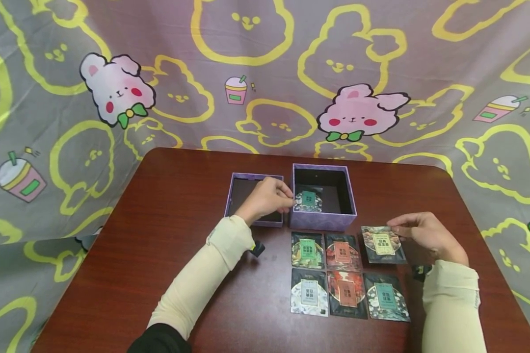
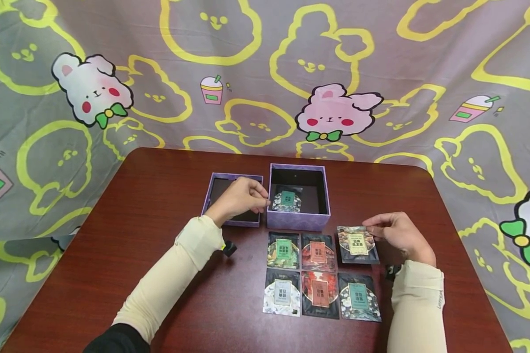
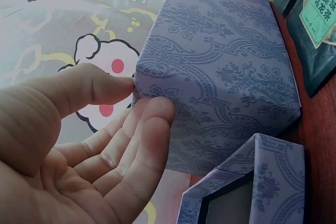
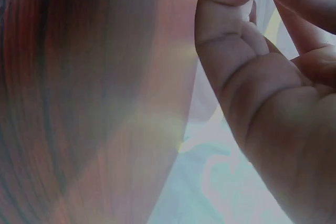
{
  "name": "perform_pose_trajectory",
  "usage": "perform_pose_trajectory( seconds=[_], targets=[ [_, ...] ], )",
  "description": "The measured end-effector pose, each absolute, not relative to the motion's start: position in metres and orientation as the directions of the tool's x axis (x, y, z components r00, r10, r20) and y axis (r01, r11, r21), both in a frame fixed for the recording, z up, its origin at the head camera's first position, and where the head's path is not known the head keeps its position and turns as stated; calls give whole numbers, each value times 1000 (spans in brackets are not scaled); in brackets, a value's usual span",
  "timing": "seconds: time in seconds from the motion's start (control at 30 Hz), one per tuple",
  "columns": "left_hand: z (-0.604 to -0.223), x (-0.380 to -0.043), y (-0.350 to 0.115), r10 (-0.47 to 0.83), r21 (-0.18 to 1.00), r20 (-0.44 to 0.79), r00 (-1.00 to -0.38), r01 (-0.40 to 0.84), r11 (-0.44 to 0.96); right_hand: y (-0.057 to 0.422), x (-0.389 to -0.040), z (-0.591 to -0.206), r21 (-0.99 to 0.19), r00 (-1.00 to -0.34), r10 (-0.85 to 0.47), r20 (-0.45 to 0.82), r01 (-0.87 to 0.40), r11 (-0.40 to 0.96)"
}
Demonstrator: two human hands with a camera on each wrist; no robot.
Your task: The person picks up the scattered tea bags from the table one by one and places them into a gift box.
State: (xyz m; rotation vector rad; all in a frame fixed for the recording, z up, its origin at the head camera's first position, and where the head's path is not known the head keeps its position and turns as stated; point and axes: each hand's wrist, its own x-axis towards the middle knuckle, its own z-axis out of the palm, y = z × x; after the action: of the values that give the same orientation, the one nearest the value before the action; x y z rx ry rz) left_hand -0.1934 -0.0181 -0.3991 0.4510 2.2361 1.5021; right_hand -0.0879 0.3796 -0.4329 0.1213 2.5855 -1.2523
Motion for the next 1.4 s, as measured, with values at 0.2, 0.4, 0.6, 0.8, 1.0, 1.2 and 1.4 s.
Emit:
perform_pose_trajectory(
  seconds=[0.2, 0.4, 0.6, 0.8, 1.0, 1.2, 1.4],
  targets=[
    [-398, -195, -18, 487, 927, -150, -860, 48, 371, 381, -90, -419, -745, -960, -28, -277, 196, 638],
    [-398, -194, -19, 483, 929, -153, -862, 41, 367, 379, -98, -402, -747, -973, -17, -229, 164, 644],
    [-399, -195, -18, 486, 936, -142, -862, 43, 351, 379, -103, -395, -746, -977, -17, -210, 149, 649],
    [-399, -195, -18, 479, 937, -144, -866, 37, 349, 382, -107, -389, -746, -979, 10, -205, 163, 646],
    [-400, -195, -20, 475, 933, -146, -868, 40, 359, 382, -111, -383, -756, -980, 18, -197, 164, 634],
    [-400, -195, -20, 471, 936, -138, -871, 41, 350, 373, -118, -375, -763, -984, 23, -179, 153, 628],
    [-400, -193, -19, 475, 938, -151, -867, 27, 346, 364, -126, -370, -771, -983, 19, -181, 154, 618]
  ],
)
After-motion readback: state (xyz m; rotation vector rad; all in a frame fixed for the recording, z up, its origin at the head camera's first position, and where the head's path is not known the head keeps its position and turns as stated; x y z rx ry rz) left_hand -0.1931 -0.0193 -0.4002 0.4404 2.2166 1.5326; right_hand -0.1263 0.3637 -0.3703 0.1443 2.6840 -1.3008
